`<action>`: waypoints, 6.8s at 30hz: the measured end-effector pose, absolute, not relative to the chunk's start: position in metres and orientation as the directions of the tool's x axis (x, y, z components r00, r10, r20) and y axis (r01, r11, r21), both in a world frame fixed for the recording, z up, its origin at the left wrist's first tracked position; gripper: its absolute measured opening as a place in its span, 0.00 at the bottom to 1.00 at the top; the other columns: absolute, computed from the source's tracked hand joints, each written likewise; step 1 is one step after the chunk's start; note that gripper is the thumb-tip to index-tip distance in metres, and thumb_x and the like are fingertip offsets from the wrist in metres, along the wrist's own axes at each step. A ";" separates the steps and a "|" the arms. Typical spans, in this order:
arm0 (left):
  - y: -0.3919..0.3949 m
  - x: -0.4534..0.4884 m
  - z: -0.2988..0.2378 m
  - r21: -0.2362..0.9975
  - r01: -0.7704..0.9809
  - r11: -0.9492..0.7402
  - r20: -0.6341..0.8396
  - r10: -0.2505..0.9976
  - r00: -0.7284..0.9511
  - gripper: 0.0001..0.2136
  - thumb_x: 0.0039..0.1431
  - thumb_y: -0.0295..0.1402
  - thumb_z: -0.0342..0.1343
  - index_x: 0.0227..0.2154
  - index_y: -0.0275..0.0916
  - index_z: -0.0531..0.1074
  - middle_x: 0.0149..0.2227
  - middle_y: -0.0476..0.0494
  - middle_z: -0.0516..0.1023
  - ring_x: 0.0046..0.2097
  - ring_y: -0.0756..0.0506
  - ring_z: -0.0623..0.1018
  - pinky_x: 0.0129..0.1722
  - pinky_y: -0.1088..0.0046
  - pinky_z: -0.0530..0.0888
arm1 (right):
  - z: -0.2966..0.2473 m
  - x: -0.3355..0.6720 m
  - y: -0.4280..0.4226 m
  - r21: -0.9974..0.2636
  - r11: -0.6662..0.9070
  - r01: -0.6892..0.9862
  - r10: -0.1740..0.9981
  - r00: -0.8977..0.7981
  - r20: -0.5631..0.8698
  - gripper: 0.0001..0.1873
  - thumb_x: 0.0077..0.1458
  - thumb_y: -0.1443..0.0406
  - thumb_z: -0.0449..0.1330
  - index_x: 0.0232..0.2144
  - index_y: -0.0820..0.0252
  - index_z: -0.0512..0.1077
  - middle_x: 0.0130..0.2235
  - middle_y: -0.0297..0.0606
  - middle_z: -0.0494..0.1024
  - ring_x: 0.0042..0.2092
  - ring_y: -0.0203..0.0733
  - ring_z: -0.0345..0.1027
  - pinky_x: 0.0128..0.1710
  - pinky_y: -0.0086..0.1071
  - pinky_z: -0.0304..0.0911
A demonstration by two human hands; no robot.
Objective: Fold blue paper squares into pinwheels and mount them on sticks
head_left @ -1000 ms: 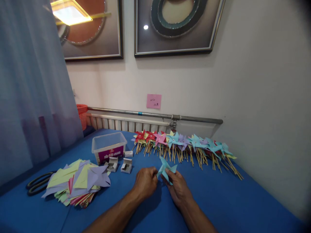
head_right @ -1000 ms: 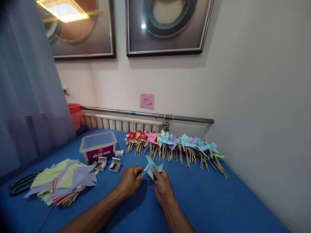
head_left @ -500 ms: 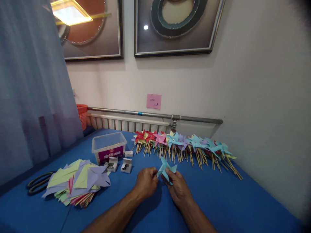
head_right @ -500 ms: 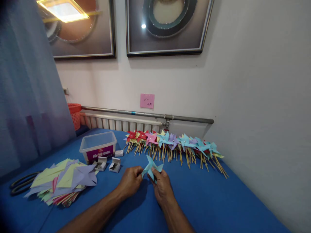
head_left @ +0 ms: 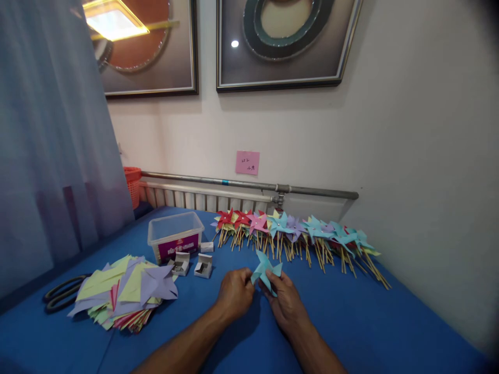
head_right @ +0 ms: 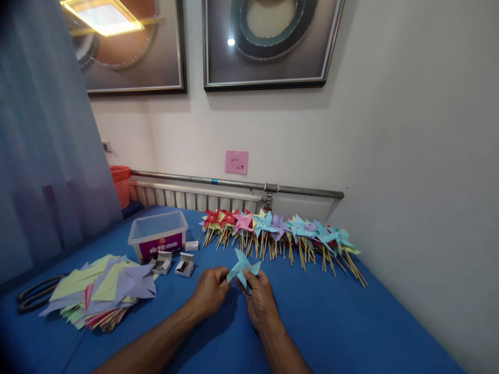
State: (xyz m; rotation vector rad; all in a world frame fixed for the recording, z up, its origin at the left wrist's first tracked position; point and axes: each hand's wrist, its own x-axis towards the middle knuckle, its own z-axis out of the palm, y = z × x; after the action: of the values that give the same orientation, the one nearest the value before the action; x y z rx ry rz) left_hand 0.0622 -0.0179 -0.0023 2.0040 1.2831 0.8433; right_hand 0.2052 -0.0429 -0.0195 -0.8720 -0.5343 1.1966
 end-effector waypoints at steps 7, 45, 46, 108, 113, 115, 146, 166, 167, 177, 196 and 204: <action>-0.020 0.061 0.002 0.774 0.522 -0.357 0.199 0.921 0.334 0.10 0.61 0.26 0.51 0.25 0.37 0.71 0.23 0.51 0.71 0.29 0.50 0.70 0.30 0.74 0.58 | -0.022 0.204 -0.043 -0.799 0.091 -0.594 0.954 0.282 -0.101 0.21 0.30 0.61 0.82 0.26 0.55 0.76 0.31 0.31 0.81 0.37 0.43 0.76 0.37 0.34 0.75; -0.022 0.058 0.003 0.695 0.595 -0.403 0.225 0.908 0.353 0.09 0.61 0.25 0.51 0.28 0.38 0.75 0.24 0.50 0.73 0.29 0.50 0.69 0.30 0.73 0.55 | -0.024 0.206 -0.040 -0.830 0.098 -0.549 0.952 0.294 -0.082 0.21 0.31 0.60 0.81 0.28 0.56 0.76 0.31 0.32 0.81 0.37 0.43 0.77 0.36 0.33 0.75; -0.022 0.058 0.003 0.693 0.598 -0.404 0.226 0.909 0.351 0.09 0.61 0.25 0.51 0.28 0.38 0.74 0.24 0.51 0.73 0.29 0.50 0.69 0.30 0.73 0.55 | -0.024 0.206 -0.040 -0.829 0.095 -0.551 0.952 0.293 -0.085 0.21 0.31 0.61 0.81 0.28 0.56 0.77 0.31 0.32 0.81 0.37 0.43 0.77 0.35 0.33 0.74; 0.004 0.062 -0.018 0.958 0.268 -0.100 0.046 0.979 0.201 0.06 0.54 0.31 0.59 0.24 0.37 0.70 0.20 0.54 0.66 0.25 0.51 0.64 0.28 0.75 0.60 | -0.022 0.212 -0.041 -0.974 0.220 0.045 0.884 0.413 0.218 0.22 0.48 0.45 0.68 0.34 0.54 0.79 0.34 0.38 0.83 0.36 0.49 0.76 0.37 0.37 0.67; 0.005 0.062 -0.018 0.955 0.282 -0.088 0.029 0.978 0.206 0.05 0.54 0.28 0.58 0.24 0.37 0.71 0.20 0.54 0.66 0.25 0.51 0.66 0.28 0.75 0.61 | -0.019 0.230 -0.035 -0.955 0.285 0.080 0.750 0.602 0.274 0.28 0.46 0.48 0.70 0.48 0.52 0.78 0.48 0.41 0.83 0.45 0.50 0.76 0.43 0.38 0.68; 0.005 0.063 -0.019 0.955 0.281 -0.091 0.030 0.976 0.213 0.05 0.54 0.27 0.57 0.24 0.37 0.71 0.21 0.54 0.67 0.25 0.51 0.66 0.28 0.75 0.61 | -0.017 0.230 -0.038 -0.953 0.282 0.114 0.770 0.565 0.295 0.26 0.47 0.49 0.69 0.46 0.52 0.79 0.48 0.42 0.83 0.47 0.52 0.75 0.45 0.39 0.68; 0.000 0.058 -0.015 0.903 0.404 -0.148 0.046 0.967 0.250 0.06 0.57 0.23 0.55 0.27 0.36 0.74 0.23 0.53 0.71 0.28 0.50 0.69 0.30 0.74 0.60 | -0.030 0.235 -0.031 -0.834 0.247 0.493 0.716 0.487 0.500 0.32 0.58 0.52 0.55 0.63 0.56 0.66 0.55 0.49 0.75 0.49 0.51 0.76 0.48 0.46 0.73; 0.010 0.055 -0.021 0.887 0.401 -0.231 0.165 0.968 0.190 0.06 0.56 0.25 0.55 0.26 0.36 0.74 0.24 0.51 0.74 0.29 0.49 0.70 0.31 0.74 0.61 | -0.022 0.201 -0.053 -0.734 0.384 0.561 0.851 0.094 0.517 0.15 0.58 0.60 0.57 0.46 0.54 0.77 0.48 0.43 0.82 0.46 0.49 0.78 0.50 0.42 0.72; 0.010 0.055 -0.021 0.885 0.408 -0.226 0.163 0.970 0.183 0.06 0.57 0.26 0.55 0.26 0.36 0.74 0.24 0.51 0.74 0.29 0.49 0.71 0.31 0.74 0.61 | -0.022 0.202 -0.052 -0.763 0.345 0.546 0.862 0.138 0.488 0.14 0.59 0.59 0.57 0.44 0.54 0.78 0.45 0.43 0.83 0.44 0.49 0.78 0.48 0.42 0.72; 0.007 0.055 -0.021 0.840 0.501 -0.208 0.147 0.976 0.159 0.06 0.58 0.25 0.55 0.27 0.37 0.75 0.27 0.49 0.77 0.31 0.48 0.74 0.33 0.73 0.61 | -0.024 0.232 -0.036 -0.815 0.261 0.518 0.683 0.498 0.535 0.28 0.59 0.50 0.56 0.56 0.58 0.71 0.58 0.51 0.73 0.51 0.52 0.75 0.49 0.45 0.72; 0.008 0.055 -0.021 0.837 0.501 -0.219 0.162 0.975 0.155 0.06 0.58 0.25 0.56 0.28 0.36 0.76 0.27 0.49 0.76 0.31 0.48 0.73 0.33 0.73 0.61 | -0.024 0.228 -0.041 -0.762 0.297 0.575 0.647 0.465 0.604 0.28 0.63 0.50 0.55 0.60 0.57 0.67 0.61 0.51 0.71 0.55 0.52 0.72 0.54 0.48 0.70; 0.007 0.053 -0.017 0.833 0.505 -0.224 0.175 0.974 0.144 0.06 0.59 0.25 0.56 0.29 0.36 0.76 0.27 0.48 0.78 0.32 0.48 0.73 0.34 0.73 0.61 | -0.025 0.214 -0.048 -0.687 0.323 0.651 0.736 0.283 0.614 0.23 0.64 0.55 0.55 0.57 0.56 0.71 0.54 0.47 0.79 0.58 0.54 0.71 0.61 0.53 0.66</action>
State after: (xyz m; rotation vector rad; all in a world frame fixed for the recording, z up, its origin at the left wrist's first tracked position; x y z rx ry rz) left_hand 0.0533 0.0070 -0.0174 1.8134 1.4167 0.9820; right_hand 0.2141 -0.0479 -0.0253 -1.3731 -1.4127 0.0919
